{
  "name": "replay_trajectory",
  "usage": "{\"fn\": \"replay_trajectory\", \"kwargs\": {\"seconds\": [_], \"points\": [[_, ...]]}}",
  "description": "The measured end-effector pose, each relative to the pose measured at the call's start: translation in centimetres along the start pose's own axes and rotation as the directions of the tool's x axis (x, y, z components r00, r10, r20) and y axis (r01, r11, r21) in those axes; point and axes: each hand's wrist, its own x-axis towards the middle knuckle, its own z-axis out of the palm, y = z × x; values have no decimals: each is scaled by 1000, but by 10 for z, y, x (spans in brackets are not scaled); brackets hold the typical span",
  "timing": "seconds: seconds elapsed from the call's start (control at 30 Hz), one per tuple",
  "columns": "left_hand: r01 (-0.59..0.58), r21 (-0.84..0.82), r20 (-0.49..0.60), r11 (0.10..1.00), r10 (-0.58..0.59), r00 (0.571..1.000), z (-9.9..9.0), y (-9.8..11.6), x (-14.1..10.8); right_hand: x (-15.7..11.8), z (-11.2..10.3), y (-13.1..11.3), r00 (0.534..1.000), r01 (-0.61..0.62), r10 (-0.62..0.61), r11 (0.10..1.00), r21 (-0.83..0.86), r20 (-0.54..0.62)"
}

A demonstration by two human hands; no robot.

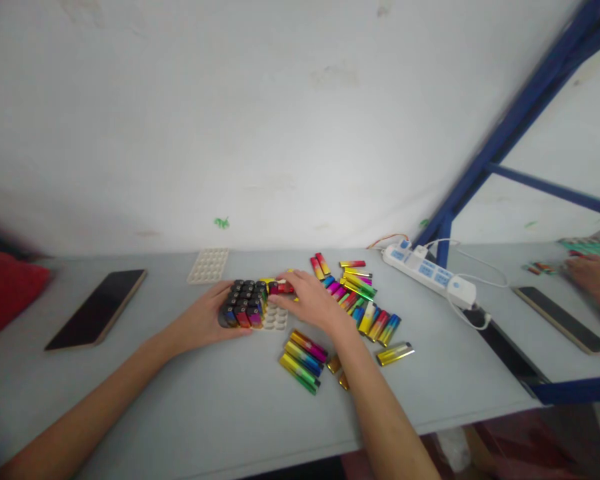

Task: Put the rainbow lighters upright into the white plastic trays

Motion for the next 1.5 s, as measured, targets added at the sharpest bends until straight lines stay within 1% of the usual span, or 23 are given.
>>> {"fn": "replay_trajectory", "kwargs": {"seconds": [0.03, 0.1, 0.17, 0.23, 0.27, 0.33, 0.37, 0.5, 0.6, 0.7, 0.73, 0.77, 0.8, 0.83, 0.87, 0.9, 0.97, 1.0, 1.07, 1.17, 1.23, 1.37, 1.5], "points": [[1, 2, 1, 1000, -1, 1000, 0, 0, 0, 0, -6, 5, 999, -27, 28, 1000, 5, -40], [2, 4, -8, 1000, -2, 1000, 1, 0, 0, 3, -19, 18, 982, -142, 136, 989, -35, -132], [1, 9, -26, 1000, -1, 1000, 2, -3, 1, 13, -30, 33, 934, -319, 291, 940, -117, -205], [-1, 18, -37, 1000, 2, 999, 4, -5, 1, 27, -37, 45, 865, -495, 456, 844, -207, -211], [-1, 22, -39, 1000, 2, 999, 4, -6, 1, 35, -39, 50, 830, -557, 522, 794, -245, -197], [-2, 23, -37, 1000, 3, 999, 5, -8, 1, 50, -38, 56, 779, -624, 604, 724, -294, -165], [-3, 19, -38, 1000, 3, 999, 6, -8, 1, 56, -37, 57, 767, -637, 623, 709, -303, -153], [-6, -7, -30, 1000, 6, 1000, 6, -8, 0, 72, -35, 58, 763, -639, 633, 711, -294, -128], [-6, -9, -29, 1000, 6, 1000, 7, -7, 1, 73, -42, 57, 788, -613, 605, 750, -249, -115], [-18, -10, -44, 1000, 17, 999, 9, -7, 1, 66, -47, 53, 821, -570, 550, 803, -175, -150], [-22, -12, -50, 1000, 21, 999, 9, -6, 1, 62, -46, 51, 829, -551, 531, 829, -95, -177], [-24, -13, -55, 1000, 24, 998, 9, -6, 2, 57, -44, 48, 832, -521, 516, 853, 33, -203], [-27, -16, -58, 1000, 26, 998, 9, -6, 2, 51, -41, 45, 831, -471, 509, 859, 202, -223], [-30, -18, -59, 999, 29, 998, 9, -6, 2, 46, -36, 41, 830, -400, 508, 830, 389, -229], [-33, -21, -59, 999, 32, 998, 9, -6, 2, 40, -30, 35, 833, -321, 509, 764, 560, -218], [-36, -24, -58, 999, 35, 998, 9, -7, 1, 35, -24, 29, 840, -258, 509, 679, 687, -188], [-37, -25, -52, 999, 35, 998, 9, -8, 1, 26, -12, 15, 863, -213, 495, 538, 816, -101], [-35, -23, -48, 999, 34, 998, 8, -8, 0, 23, -7, 8, 872, -215, 486, 483, 849, -56], [-29, -17, -40, 999, 29, 999, 9, -11, -1, 19, 0, -7, 883, -240, 469, 405, 882, 25], [-21, 4, -42, 1000, 21, 999, 9, -14, -2, 17, 8, -25, 874, -289, 476, 346, 893, 98], [-21, 18, -48, 1000, 22, 999, 9, -14, -3, 16, 12, -33, 856, -324, 503, 344, 881, 119], [-38, 18, -36, 999, 39, 999, 5, -13, -3, 15, 17, -44, 827, -389, 546, 388, 835, 132], [-45, 17, -20, 999, 45, 999, 2, -10, -2, 15, 20, -47, 840, -384, 530, 433, 815, 115]]}}
